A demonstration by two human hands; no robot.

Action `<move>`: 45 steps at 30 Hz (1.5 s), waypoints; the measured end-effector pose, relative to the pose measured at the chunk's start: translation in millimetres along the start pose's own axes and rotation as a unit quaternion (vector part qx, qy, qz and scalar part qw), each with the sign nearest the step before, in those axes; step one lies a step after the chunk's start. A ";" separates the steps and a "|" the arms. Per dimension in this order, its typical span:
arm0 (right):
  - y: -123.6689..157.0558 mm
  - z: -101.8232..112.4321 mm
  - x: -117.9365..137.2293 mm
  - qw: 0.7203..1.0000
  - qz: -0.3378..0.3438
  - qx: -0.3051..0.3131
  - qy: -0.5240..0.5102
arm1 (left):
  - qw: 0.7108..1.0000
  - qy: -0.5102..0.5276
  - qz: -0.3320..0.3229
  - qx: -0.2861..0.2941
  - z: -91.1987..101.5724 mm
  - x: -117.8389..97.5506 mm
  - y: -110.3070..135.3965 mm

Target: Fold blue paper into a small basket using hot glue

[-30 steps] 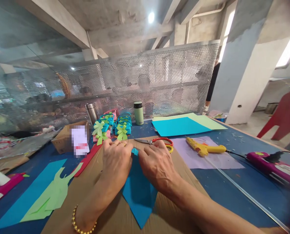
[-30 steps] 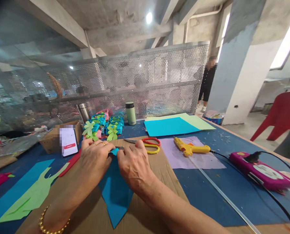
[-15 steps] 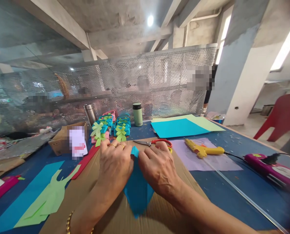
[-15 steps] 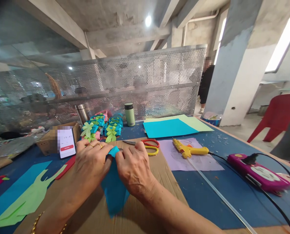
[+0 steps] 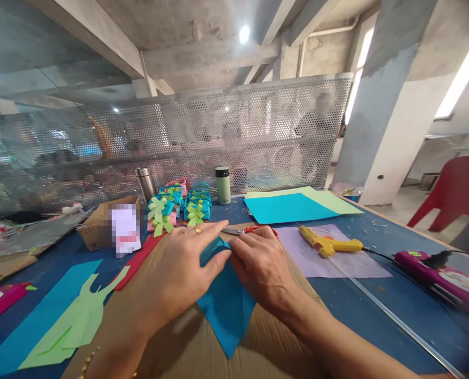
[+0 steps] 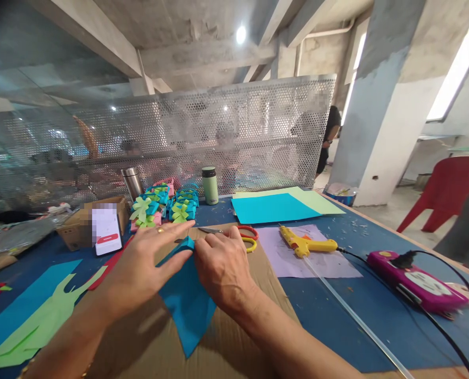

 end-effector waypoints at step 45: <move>-10.4 4.4 -13.7 0.930 -0.100 0.141 -0.325 | 0.963 0.210 0.024 0.167 0.7 19.6 -5.8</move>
Point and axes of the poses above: each hand's wrist, its own y-axis away from the middle knuckle, its own z-axis out of the back of the hand, x = y × z, the point moved 1 cm from there along -y, towards the middle knuckle, and after that the axes turned 15 degrees about -y, right-handed, at the moved point
